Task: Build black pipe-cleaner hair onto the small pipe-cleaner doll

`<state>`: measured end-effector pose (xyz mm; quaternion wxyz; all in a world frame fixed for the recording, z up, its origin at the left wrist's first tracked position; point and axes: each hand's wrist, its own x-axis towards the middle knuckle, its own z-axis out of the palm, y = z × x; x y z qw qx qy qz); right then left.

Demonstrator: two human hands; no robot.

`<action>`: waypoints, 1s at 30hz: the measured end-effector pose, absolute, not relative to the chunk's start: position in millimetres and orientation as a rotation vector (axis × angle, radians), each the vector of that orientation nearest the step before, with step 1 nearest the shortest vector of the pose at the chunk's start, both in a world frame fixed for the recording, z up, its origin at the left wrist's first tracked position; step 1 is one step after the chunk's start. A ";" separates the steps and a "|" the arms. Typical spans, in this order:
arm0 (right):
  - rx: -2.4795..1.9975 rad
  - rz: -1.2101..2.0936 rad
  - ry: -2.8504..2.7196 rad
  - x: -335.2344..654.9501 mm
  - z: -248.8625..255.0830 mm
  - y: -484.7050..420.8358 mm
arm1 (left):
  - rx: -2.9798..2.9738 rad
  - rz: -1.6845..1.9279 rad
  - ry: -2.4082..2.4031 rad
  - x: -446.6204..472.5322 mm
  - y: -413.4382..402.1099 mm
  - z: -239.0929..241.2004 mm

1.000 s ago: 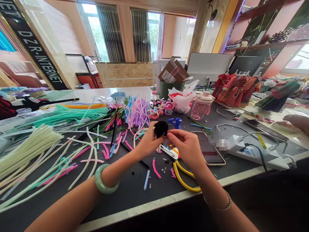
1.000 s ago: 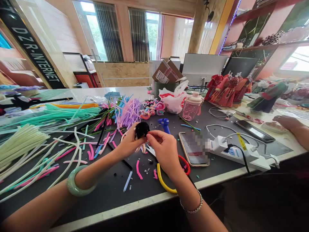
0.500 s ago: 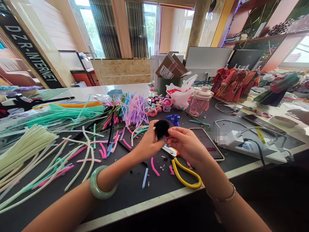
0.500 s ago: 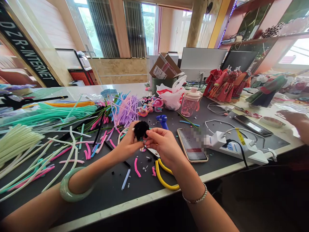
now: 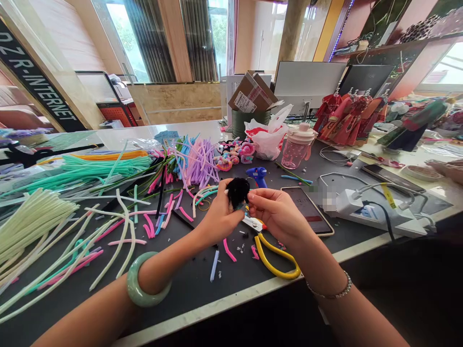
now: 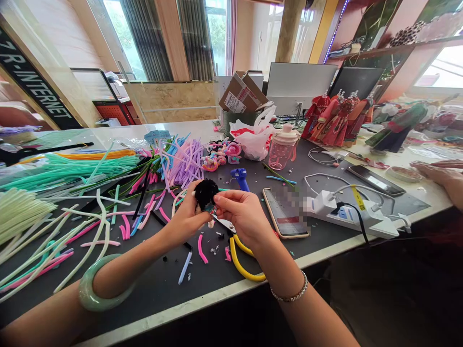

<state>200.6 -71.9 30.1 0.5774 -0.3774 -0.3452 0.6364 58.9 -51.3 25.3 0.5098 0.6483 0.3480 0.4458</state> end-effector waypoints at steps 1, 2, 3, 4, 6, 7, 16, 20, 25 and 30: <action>-0.888 1.457 -0.810 198.6 29.7 -73.0 | 1.554 1.069 0.847 59.1 -51.8 25.6; -0.890 1.420 -0.812 196.6 29.3 -74.1 | 1.542 1.055 0.856 59.4 -52.3 25.9; -0.890 1.381 -0.814 194.7 28.9 -75.1 | 1.528 1.034 0.862 59.6 -52.6 26.3; -0.888 1.348 -0.816 193.1 28.5 -76.2 | 1.514 1.014 0.867 59.9 -52.9 26.8; -0.888 1.323 -0.818 191.3 27.9 -78.0 | 1.498 1.004 0.871 60.6 -53.2 28.1; -0.889 1.333 -0.815 191.2 27.9 -78.8 | 1.496 1.015 0.869 60.9 -53.4 28.8; -0.878 1.473 -0.810 195.9 31.5 -82.5 | 1.614 1.098 0.901 58.3 -50.9 24.3; -0.899 1.465 -0.853 196.3 31.7 -83.9 | 1.745 1.139 0.901 57.0 -48.6 21.1; -0.954 1.459 -0.894 196.8 29.7 -84.0 | 1.815 1.137 0.868 58.2 -48.9 20.2; -0.956 1.434 -0.924 196.8 28.4 -84.5 | 1.808 1.144 0.872 59.8 -48.8 19.6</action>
